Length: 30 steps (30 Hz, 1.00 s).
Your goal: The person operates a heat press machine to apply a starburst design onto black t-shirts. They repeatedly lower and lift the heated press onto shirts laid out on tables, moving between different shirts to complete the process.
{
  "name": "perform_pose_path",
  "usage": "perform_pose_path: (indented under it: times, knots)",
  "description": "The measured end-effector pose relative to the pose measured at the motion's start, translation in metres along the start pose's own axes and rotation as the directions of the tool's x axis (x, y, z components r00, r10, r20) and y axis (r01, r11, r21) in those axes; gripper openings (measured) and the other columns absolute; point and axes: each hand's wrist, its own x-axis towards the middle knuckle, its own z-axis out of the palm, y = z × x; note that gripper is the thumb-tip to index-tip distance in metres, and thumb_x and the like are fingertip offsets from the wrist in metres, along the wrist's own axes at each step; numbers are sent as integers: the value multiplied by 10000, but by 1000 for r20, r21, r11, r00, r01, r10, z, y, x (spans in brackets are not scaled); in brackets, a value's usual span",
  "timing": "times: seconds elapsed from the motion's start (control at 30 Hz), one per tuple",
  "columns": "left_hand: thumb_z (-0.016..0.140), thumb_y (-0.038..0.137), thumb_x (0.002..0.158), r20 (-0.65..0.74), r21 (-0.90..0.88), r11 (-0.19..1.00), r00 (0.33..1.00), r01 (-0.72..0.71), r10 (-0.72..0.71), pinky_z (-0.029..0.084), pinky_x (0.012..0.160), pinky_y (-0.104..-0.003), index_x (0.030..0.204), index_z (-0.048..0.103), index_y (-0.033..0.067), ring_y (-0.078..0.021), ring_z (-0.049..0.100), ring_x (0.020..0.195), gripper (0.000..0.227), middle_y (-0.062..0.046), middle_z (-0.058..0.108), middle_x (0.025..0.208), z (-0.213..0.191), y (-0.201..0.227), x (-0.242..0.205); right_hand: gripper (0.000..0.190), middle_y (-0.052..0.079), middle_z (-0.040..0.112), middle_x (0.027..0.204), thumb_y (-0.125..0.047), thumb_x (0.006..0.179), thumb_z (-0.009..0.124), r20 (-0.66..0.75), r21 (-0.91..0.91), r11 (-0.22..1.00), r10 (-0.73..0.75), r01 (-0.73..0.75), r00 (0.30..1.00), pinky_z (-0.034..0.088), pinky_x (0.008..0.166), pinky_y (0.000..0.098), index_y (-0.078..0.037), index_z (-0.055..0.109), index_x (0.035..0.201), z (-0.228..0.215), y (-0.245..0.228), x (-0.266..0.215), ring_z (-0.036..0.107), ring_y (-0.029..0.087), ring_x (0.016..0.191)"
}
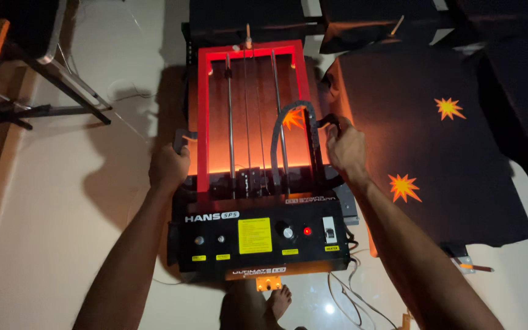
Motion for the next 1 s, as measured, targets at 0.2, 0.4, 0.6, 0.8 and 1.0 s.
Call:
perform_pose_path:
  times: [0.2,0.4,0.6,0.8,1.0]
  knots:
    - [583,411,970,-11,-17,1000,1000,0,0,594,785,-522,1034,750,-3,-416,739,951,451,-209,743,875,2,-5,4,423,327,718,1042,-307,1024,502,15,41,999,24,-25,1000,542,881,588,-121,654,1373,-4,-4,-5,670,513,1078]
    - [665,299,930,-170,-65,993,982,-98,86,579,662,-471,954,758,-17,-400,749,864,331,-226,734,800,26,-19,17,422,343,711,1067,-304,1033,500,29,32,999,23,-24,999,547,899,586,-91,655,1363,-10,-9,-9,668,523,1076]
    - [638,322,927,-95,-43,999,995,19,-23,606,763,-469,1065,775,52,-362,749,968,333,-186,771,915,15,-5,9,411,323,721,1069,-284,1041,505,22,47,998,34,-35,999,549,909,567,-88,646,1373,-2,-1,-2,674,500,1083]
    - [593,409,942,1,-12,994,995,104,-104,606,829,-488,1156,753,123,-344,737,1037,392,-143,777,1010,12,-6,13,425,331,716,1063,-306,1044,499,36,32,999,36,-38,999,542,919,579,-92,639,1383,-6,-10,-9,666,505,1091]
    - [592,389,952,11,-59,991,992,124,-124,609,800,-447,1123,774,150,-330,748,1006,345,-111,781,948,-1,4,0,432,331,718,1069,-278,1053,490,25,41,999,-8,7,1000,561,880,574,-51,634,1391,-11,-14,-15,681,506,1061]
